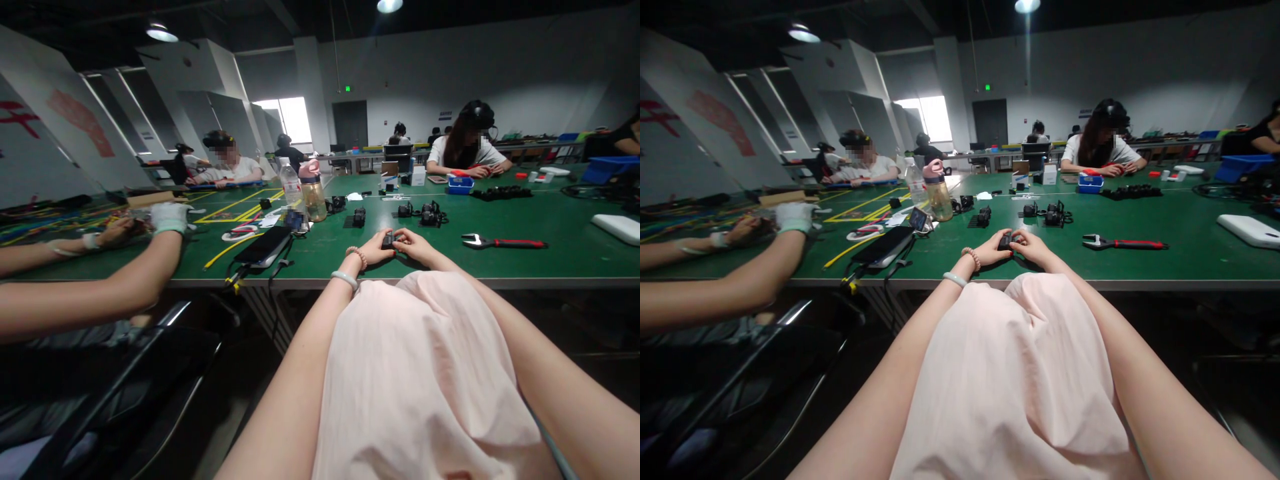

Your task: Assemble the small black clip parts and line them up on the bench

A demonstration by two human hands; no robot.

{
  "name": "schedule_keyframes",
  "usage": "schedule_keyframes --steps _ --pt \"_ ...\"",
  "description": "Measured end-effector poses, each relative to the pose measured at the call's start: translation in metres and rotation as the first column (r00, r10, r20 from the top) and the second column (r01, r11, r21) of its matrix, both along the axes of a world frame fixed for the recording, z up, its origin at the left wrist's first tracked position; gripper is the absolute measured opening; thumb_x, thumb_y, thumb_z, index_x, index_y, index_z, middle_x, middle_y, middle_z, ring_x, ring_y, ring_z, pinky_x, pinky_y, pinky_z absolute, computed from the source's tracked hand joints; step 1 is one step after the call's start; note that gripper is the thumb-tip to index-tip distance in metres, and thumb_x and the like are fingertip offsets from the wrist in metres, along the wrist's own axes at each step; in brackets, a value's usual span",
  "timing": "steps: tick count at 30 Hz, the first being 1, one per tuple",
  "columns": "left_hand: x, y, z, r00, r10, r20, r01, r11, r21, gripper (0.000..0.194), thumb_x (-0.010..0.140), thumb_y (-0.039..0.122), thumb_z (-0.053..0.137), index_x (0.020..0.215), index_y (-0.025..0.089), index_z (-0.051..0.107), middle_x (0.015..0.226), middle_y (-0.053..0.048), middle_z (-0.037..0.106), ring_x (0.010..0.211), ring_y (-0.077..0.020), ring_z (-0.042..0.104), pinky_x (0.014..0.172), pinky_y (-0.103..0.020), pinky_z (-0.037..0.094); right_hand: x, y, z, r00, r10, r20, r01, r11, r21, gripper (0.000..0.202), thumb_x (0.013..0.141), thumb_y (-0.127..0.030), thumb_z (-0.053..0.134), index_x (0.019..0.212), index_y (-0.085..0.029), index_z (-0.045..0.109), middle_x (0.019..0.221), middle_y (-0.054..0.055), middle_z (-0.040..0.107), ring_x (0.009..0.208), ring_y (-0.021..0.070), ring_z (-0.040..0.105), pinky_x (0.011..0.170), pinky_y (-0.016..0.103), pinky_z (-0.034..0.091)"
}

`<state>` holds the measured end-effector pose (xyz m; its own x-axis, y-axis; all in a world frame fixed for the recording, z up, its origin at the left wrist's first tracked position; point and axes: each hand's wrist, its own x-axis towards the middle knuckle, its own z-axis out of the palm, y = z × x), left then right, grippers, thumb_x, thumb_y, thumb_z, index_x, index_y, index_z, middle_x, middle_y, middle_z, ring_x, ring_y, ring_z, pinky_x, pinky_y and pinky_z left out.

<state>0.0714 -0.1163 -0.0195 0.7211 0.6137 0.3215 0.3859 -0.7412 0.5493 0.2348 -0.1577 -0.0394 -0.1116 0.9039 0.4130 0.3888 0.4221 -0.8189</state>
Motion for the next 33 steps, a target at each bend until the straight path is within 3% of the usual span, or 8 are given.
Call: schedule_keyframes --steps 16,33 --pt "0.0062 -0.0016 -0.0056 0.998 0.069 -0.003 -0.068 0.991 0.113 0.065 0.063 0.027 0.054 0.122 0.012 0.029 0.123 -0.012 0.037 0.11 -0.0204 0.038 0.094 -0.031 0.03 0.0026 0.0049 -0.0053 1.0 -0.029 -0.007 0.029 1.0 0.01 0.031 0.066 -0.039 0.052 0.09 -0.018 0.052 0.065 -0.001 0.053 0.059 0.0106 0.049 0.057 0.024 0.04" --pt "0.0078 -0.0073 -0.0039 0.993 0.122 0.003 -0.121 0.984 0.13 0.061 0.062 0.027 0.054 0.118 0.015 0.033 0.118 -0.01 0.043 0.104 -0.0208 0.044 0.089 -0.033 0.035 0.0012 -0.0034 -0.0014 0.999 0.046 -0.011 -0.046 0.999 0.011 0.039 0.061 -0.03 0.055 0.097 -0.019 0.045 0.072 -0.002 0.049 0.053 0.0076 0.043 0.05 0.021 0.035"
